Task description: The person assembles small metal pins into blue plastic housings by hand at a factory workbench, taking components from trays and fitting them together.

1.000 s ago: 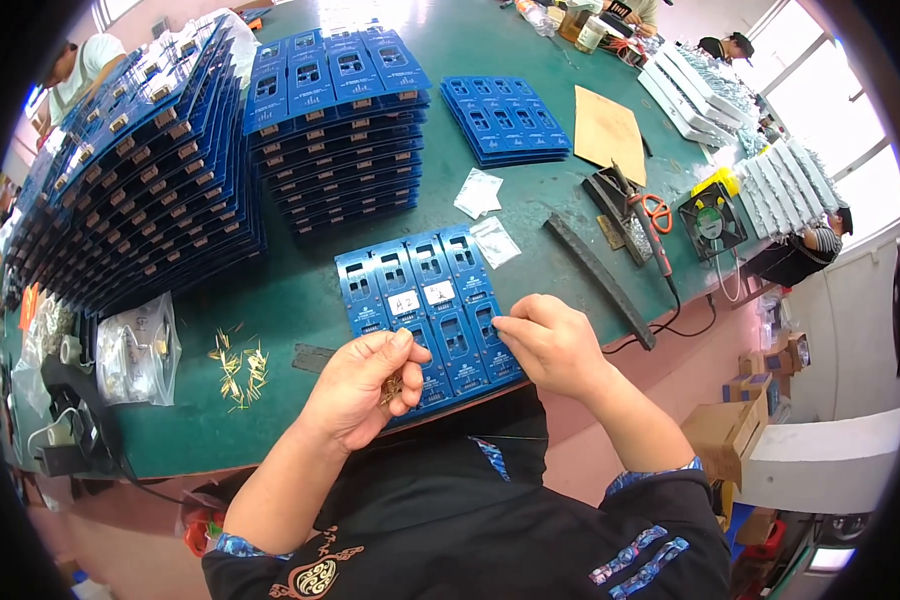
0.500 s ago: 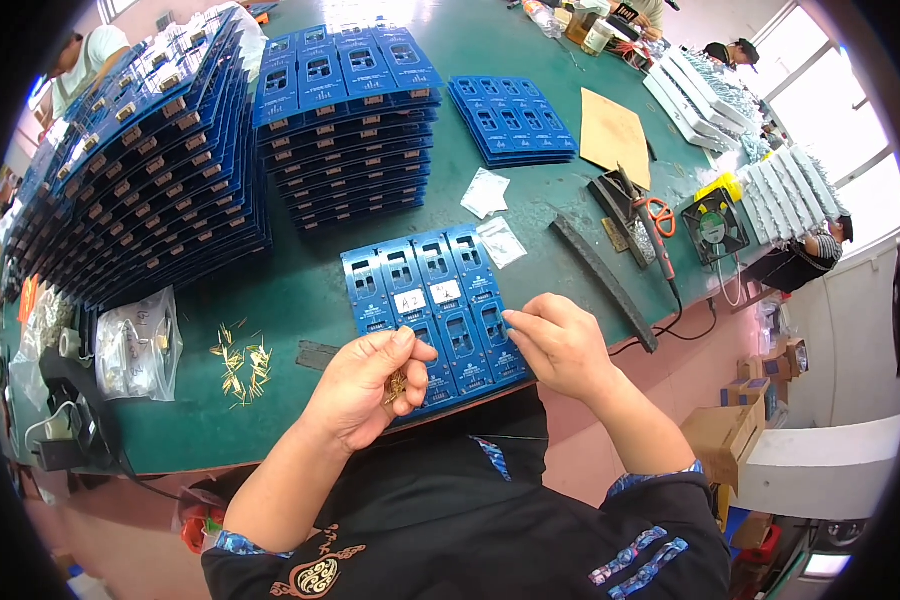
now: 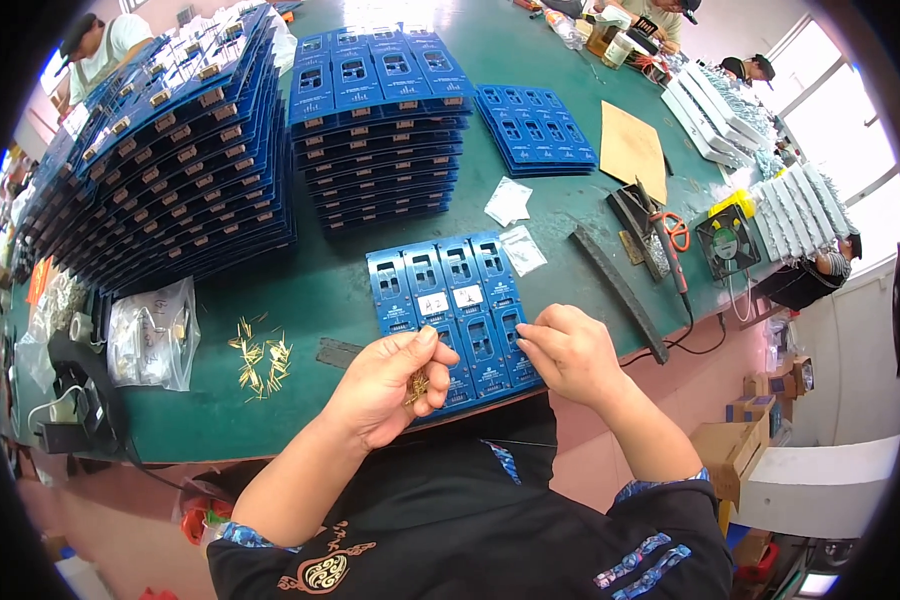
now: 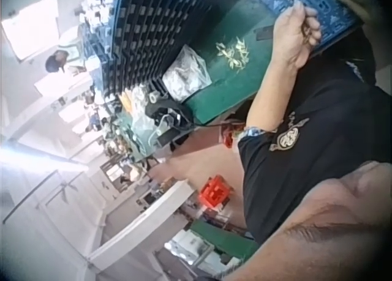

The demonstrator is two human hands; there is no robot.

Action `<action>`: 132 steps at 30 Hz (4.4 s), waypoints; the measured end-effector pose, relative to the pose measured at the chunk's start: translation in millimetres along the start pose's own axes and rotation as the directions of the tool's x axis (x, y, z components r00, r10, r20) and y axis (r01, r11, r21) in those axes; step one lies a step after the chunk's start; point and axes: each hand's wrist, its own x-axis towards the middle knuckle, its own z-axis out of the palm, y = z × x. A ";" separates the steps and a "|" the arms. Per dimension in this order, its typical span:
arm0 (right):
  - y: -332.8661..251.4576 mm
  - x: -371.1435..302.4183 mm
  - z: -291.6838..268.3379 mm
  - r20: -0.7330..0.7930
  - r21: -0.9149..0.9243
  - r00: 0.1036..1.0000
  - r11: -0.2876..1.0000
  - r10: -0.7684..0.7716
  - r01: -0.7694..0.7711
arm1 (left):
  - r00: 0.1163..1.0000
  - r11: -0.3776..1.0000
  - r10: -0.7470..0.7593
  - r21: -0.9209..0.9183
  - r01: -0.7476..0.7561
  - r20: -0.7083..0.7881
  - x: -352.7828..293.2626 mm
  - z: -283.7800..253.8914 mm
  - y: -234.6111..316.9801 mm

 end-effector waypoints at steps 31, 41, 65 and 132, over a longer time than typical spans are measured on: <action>11.3 15.2 -2.3 0.128 0.269 0.979 0.944 0.161 -0.191 | 0.994 0.998 0.052 0.050 -0.047 -0.100 -7.7 -17.7 5.1; 11.6 20.5 -4.0 0.128 0.080 0.991 0.996 -0.036 0.026 | 0.996 1.000 0.018 0.024 -0.015 -0.090 -6.0 -14.4 2.0; -9.6 30.4 -5.5 -0.022 0.301 0.995 0.948 -0.100 0.101 | 0.998 0.998 -0.058 0.019 0.058 0.009 -7.1 -4.4 -2.8; -9.2 56.5 4.9 0.131 0.426 0.988 0.895 0.080 -0.129 | 0.978 0.984 0.160 -0.059 -0.169 -0.132 -7.0 -20.4 18.4</action>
